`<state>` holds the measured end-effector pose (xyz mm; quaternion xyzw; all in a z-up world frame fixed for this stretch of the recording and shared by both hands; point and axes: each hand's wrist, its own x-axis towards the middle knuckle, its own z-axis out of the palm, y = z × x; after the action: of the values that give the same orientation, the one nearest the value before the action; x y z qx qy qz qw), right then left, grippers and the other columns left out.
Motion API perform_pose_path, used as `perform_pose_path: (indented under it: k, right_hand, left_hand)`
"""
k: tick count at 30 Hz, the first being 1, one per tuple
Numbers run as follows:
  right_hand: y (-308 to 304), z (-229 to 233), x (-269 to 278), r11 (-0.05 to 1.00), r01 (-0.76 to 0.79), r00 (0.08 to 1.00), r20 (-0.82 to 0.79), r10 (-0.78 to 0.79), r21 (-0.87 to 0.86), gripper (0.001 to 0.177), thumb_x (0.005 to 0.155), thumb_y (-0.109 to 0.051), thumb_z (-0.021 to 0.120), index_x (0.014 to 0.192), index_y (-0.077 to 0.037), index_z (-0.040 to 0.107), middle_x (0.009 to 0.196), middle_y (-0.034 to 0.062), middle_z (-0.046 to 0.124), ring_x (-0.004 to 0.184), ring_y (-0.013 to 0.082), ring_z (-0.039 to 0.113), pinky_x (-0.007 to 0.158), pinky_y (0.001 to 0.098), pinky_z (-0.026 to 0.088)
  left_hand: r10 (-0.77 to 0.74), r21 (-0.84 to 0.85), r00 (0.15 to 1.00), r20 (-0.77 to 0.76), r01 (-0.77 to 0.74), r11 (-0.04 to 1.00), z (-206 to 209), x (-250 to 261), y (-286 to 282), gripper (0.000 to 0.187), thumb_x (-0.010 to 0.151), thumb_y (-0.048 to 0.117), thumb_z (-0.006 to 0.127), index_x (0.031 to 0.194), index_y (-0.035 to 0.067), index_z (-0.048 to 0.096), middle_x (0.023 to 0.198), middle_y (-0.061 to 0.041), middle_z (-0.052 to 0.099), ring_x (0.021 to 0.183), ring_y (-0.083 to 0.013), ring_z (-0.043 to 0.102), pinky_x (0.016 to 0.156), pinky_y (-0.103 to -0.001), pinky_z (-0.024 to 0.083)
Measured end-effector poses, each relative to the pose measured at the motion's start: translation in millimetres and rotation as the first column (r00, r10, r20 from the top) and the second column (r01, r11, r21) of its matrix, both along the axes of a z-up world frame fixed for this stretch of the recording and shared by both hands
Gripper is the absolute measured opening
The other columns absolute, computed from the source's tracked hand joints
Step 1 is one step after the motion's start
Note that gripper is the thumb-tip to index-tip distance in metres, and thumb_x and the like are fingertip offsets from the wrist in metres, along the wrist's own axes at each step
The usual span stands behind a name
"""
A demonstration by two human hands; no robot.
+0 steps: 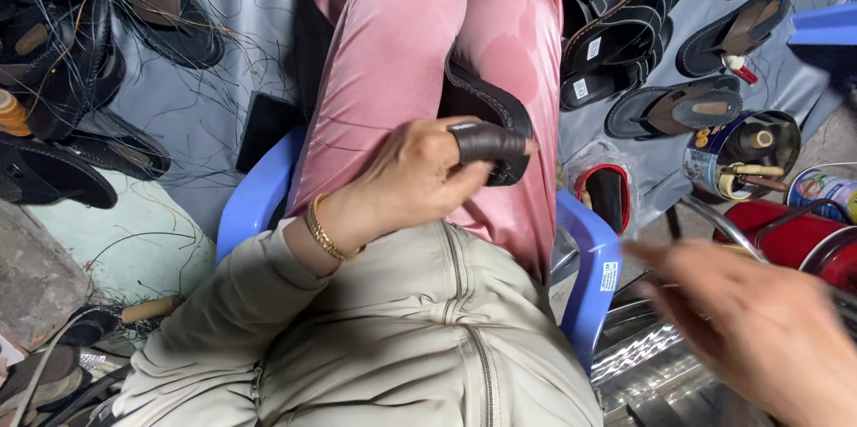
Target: The person hand-sews a dark leather shoe using a needle and thread, pulling the thread tight through the sole and upper material while wearing a protective thimble on a finger.
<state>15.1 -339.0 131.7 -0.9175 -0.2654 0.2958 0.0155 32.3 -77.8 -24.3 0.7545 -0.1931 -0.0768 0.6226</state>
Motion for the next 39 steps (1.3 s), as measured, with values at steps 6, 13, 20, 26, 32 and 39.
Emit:
perform_pose_path:
  k: [6, 13, 20, 26, 32, 39]
  right_hand:
    - [25.4, -40.5, -0.5, 0.552, 0.627, 0.77, -0.546, -0.33, 0.55, 0.044, 0.085, -0.047, 0.047, 0.079, -0.005, 0.06, 0.072, 0.0037, 0.06, 0.059, 0.0116, 0.054, 0.057, 0.0239, 0.043]
    - [31.1, -63.2, -9.9, 0.747, 0.447, 0.862, -0.462, -0.211, 0.492, 0.019, 0.075, -0.028, 0.067, 0.083, -0.01, 0.067, 0.078, -0.0035, 0.071, 0.067, 0.0049, 0.066, 0.062, 0.0199, 0.049]
    - [60.3, -80.5, -6.0, 0.503, 0.515, 0.801, -0.18, -0.571, 0.695, 0.01, 0.071, -0.001, 0.057, 0.08, -0.004, 0.056, 0.08, 0.0069, 0.059, 0.075, 0.0164, 0.055, 0.073, 0.0267, 0.044]
    - [59.2, -90.5, -8.5, 0.034, 0.687, 0.67, -0.615, -0.415, 0.726, 0.02, 0.087, -0.024, 0.057, 0.078, -0.007, 0.051, 0.084, 0.0124, 0.056, 0.057, 0.0108, 0.052, 0.046, 0.0173, 0.047]
    - [65.3, -88.1, -8.9, 0.348, 0.572, 0.78, -0.359, -0.513, 0.743, 0.018, 0.087, -0.018, 0.056, 0.077, -0.004, 0.055, 0.084, 0.0097, 0.057, 0.066, 0.0156, 0.056, 0.059, 0.0239, 0.045]
    - [60.1, -106.7, -9.4, 0.144, 0.628, 0.66, -0.425, -0.619, 0.765, 0.024, 0.09, -0.026, 0.055, 0.085, -0.002, 0.059, 0.089, 0.016, 0.061, 0.079, 0.0185, 0.059, 0.072, 0.026, 0.049]
  left_hand:
    - [0.211, 0.238, 0.911, 0.354, -0.306, 0.922, -9.3, 16.0, 51.5, 0.037, 0.085, -0.002, 0.052, 0.118, 0.01, 0.06, 0.105, -0.011, 0.07, 0.044, -0.0141, 0.051, 0.059, -0.031, 0.058]
    - [0.256, 0.365, 0.801, 0.541, -0.498, 0.787, -35.0, 17.4, 70.3, 0.028, 0.078, 0.001, 0.06, 0.105, -0.005, 0.063, 0.097, -0.022, 0.068, 0.052, -0.037, 0.055, 0.047, -0.042, 0.044]
    - [0.401, 0.301, 0.784, 0.474, -0.572, 0.763, 12.1, 3.8, 53.6, 0.026, 0.088, 0.025, 0.063, 0.096, 0.0, 0.062, 0.086, -0.012, 0.062, 0.075, -0.0293, 0.059, 0.061, -0.039, 0.045]
    - [0.044, 0.339, 0.941, 0.335, -0.163, 0.926, 1.0, -24.1, 34.5, 0.044, 0.091, 0.018, 0.063, 0.132, 0.019, 0.046, 0.102, -0.012, 0.062, 0.086, -0.0274, 0.062, 0.071, -0.038, 0.05]
    - [0.078, 0.227, 0.981, 0.178, -0.118, 0.967, 13.0, -18.9, 30.4, 0.039, 0.088, 0.015, 0.06, 0.126, 0.017, 0.052, 0.087, -0.006, 0.065, 0.053, -0.0247, 0.051, 0.062, -0.036, 0.046]
    - [0.154, 0.361, 0.987, 0.04, -0.159, 0.919, 1.7, -18.8, 23.8, 0.041, 0.087, 0.029, 0.061, 0.126, 0.02, 0.051, 0.077, 0.0, 0.067, 0.065, -0.0291, 0.064, 0.058, -0.041, 0.047]
